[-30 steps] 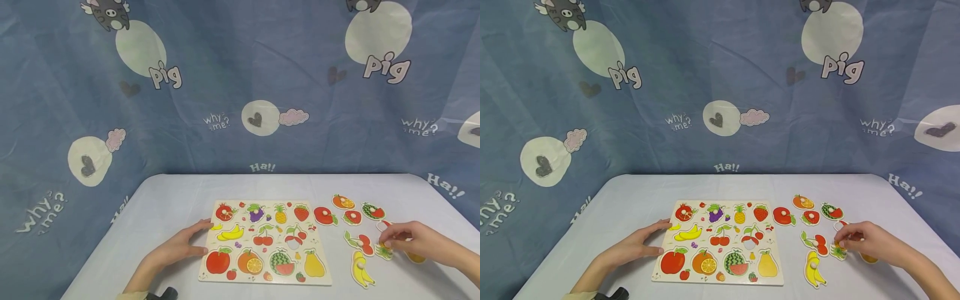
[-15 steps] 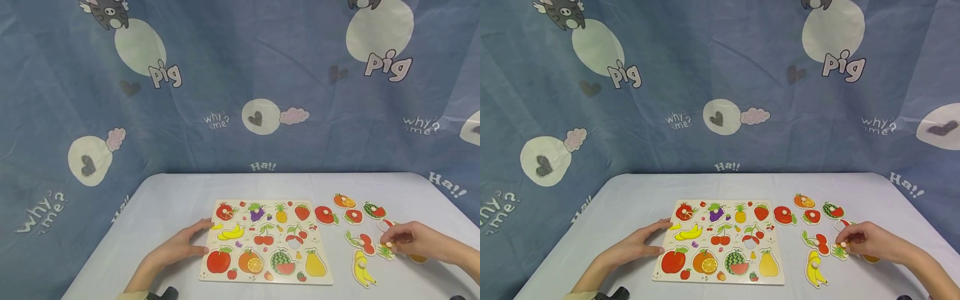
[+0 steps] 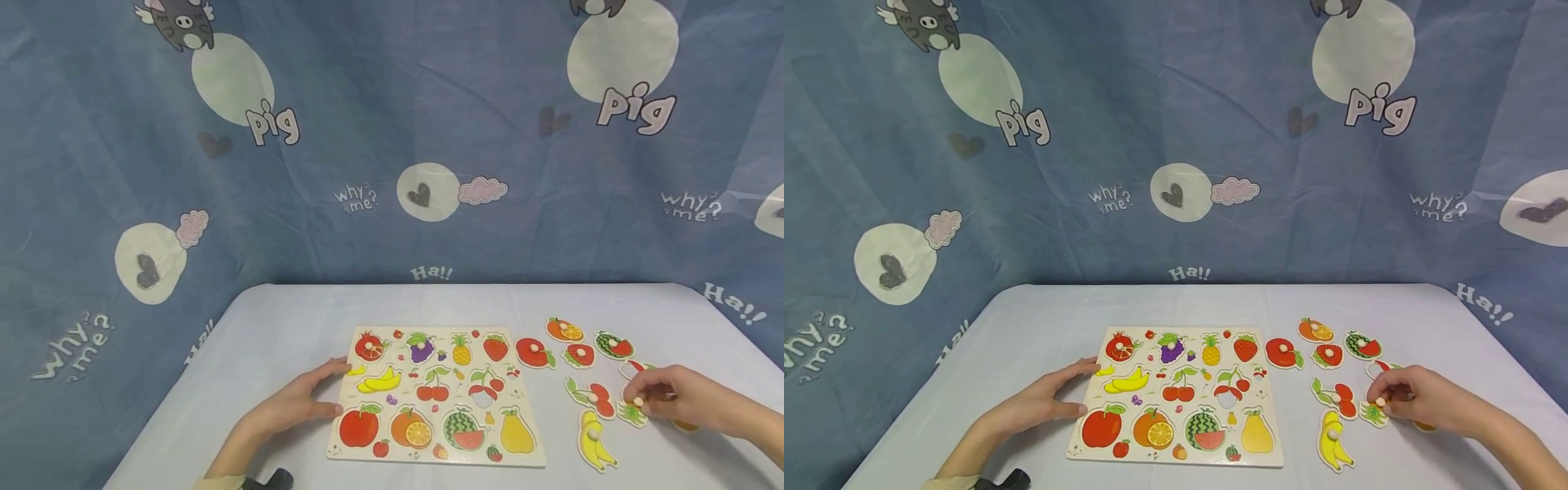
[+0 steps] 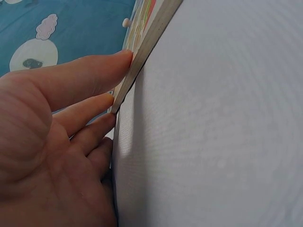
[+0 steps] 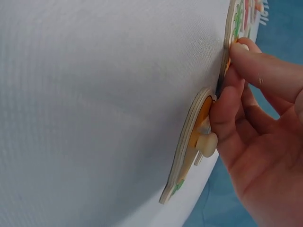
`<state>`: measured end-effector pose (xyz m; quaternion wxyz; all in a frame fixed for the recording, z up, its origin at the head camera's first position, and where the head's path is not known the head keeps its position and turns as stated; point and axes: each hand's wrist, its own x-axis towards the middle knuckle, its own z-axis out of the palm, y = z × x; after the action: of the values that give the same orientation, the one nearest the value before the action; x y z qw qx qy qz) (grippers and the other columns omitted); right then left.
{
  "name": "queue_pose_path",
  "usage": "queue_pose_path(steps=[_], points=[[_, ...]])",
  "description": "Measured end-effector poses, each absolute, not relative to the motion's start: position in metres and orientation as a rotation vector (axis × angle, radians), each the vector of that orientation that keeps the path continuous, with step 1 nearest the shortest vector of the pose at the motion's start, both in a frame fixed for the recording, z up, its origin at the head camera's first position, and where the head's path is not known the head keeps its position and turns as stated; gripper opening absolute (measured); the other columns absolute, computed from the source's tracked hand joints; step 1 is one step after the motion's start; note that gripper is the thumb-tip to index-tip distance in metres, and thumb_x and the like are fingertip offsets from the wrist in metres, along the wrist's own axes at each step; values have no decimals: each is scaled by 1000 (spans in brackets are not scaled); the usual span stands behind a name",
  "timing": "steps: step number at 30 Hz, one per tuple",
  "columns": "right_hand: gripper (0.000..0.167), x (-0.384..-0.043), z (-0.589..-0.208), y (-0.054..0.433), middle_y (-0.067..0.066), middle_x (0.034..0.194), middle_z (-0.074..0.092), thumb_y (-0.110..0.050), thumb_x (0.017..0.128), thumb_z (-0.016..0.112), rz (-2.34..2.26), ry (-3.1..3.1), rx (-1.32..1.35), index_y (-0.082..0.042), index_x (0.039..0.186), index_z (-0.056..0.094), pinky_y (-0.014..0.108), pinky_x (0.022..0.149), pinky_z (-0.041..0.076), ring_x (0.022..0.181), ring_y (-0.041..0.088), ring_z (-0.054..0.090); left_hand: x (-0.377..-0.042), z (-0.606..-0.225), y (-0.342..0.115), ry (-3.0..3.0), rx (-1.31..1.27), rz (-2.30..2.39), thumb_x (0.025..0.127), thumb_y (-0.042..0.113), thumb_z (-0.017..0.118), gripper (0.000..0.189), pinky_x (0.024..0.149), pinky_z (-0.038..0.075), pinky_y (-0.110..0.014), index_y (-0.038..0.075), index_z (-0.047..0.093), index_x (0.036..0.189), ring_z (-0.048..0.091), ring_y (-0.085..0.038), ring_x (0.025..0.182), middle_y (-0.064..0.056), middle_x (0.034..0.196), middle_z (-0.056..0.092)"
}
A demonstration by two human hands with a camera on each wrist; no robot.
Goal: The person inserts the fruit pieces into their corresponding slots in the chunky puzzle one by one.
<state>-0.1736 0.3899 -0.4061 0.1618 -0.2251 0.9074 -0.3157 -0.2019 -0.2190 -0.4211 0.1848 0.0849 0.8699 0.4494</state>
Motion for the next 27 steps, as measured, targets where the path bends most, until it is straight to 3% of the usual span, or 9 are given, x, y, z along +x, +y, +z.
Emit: queue_pose_path(steps=[27], points=[[19, -164, -409, 395, -11, 85, 62, 5, 86, 68, -1035, 2625, -794, -10, 97, 69, 25, 52, 42, 70, 6, 51, -203, -422, -218, 2457, 206, 1253, 76, 17, 82, 70, 109, 23, -66, 23, 55, 140, 21, -38, 145, -11, 156, 35]])
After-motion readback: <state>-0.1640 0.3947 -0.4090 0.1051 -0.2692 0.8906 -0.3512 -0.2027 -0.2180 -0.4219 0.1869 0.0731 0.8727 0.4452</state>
